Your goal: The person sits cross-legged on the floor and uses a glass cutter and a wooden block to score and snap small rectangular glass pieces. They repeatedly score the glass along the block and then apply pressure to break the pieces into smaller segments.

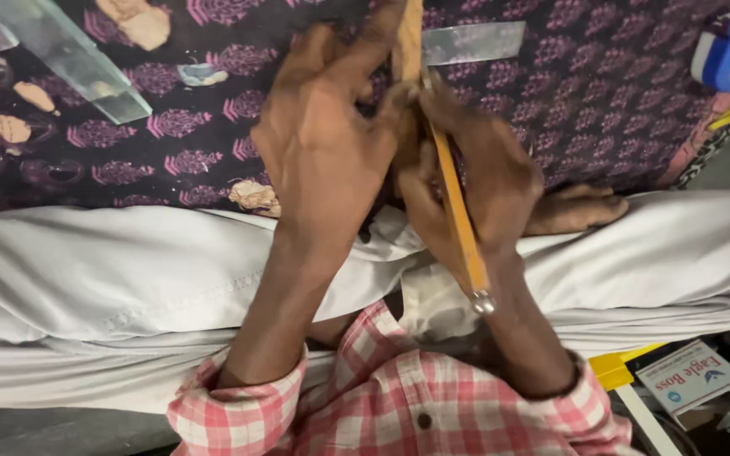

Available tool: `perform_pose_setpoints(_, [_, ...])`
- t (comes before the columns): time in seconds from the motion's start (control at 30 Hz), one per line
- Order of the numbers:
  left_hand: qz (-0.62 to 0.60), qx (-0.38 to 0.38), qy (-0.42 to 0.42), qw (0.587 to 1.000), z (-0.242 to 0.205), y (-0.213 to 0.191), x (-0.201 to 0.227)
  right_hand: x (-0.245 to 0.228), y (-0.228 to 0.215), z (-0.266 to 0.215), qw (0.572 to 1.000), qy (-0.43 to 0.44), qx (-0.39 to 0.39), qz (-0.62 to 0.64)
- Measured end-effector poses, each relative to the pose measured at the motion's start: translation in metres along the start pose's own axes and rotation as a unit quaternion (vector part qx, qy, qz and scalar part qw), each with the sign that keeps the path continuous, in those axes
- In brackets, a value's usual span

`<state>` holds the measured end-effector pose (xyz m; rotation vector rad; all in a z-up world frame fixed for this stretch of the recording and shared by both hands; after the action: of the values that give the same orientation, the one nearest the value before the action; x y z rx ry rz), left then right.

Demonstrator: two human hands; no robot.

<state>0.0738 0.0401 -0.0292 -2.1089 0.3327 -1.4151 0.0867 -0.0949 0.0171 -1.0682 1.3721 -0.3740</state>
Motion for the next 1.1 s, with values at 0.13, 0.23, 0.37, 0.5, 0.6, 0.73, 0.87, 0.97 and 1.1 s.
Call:
perform_pose_setpoints(0.13, [-0.002,-0.022,-0.015,1.000,-0.004,0.004,-0.002,0.024,0.004,-0.013,0.993,0.102,-0.020,0.060])
perform_pose_setpoints(0.23, [0.017,-0.040,-0.017,0.999,-0.002,0.005,0.000,0.027,-0.003,-0.013,0.989,0.093,-0.007,0.119])
perform_pose_setpoints(0.37, [0.017,-0.027,-0.005,0.999,-0.005,0.002,0.003,0.026,-0.006,-0.015,0.991,0.060,-0.001,0.120])
perform_pose_setpoints(0.5, [0.018,-0.041,-0.022,0.999,0.000,0.005,0.002,0.026,0.000,-0.009,0.992,0.056,0.012,0.110])
perform_pose_setpoints(0.6, [0.009,-0.033,-0.025,0.999,-0.002,0.003,0.001,0.019,0.005,-0.005,0.997,0.046,0.025,0.054])
perform_pose_setpoints(0.73, [-0.017,-0.021,-0.031,0.999,-0.001,0.004,-0.004,0.006,0.007,-0.001,0.999,0.005,0.029,-0.030])
perform_pose_setpoints(0.87, [-0.002,-0.031,-0.029,0.999,0.003,0.002,-0.004,0.006,0.006,0.003,0.999,0.017,0.029,-0.012])
perform_pose_setpoints(0.97, [-0.003,-0.027,-0.029,0.999,-0.001,0.003,-0.004,0.011,0.010,-0.007,0.998,0.045,0.047,0.005])
perform_pose_setpoints(1.1, [0.016,-0.033,-0.014,0.999,0.001,0.007,-0.004,0.012,0.016,-0.010,0.997,0.023,0.079,0.014])
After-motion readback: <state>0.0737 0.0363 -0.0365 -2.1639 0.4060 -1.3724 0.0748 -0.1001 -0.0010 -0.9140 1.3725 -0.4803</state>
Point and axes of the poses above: each hand's wrist, its own z-axis towards the middle knuckle, its own y-axis out of the palm, x = y × z, the point moved 8 cm from there along z, towards the middle knuckle, and after that the axes turned 1 degree about y, right-handed, at the moved point
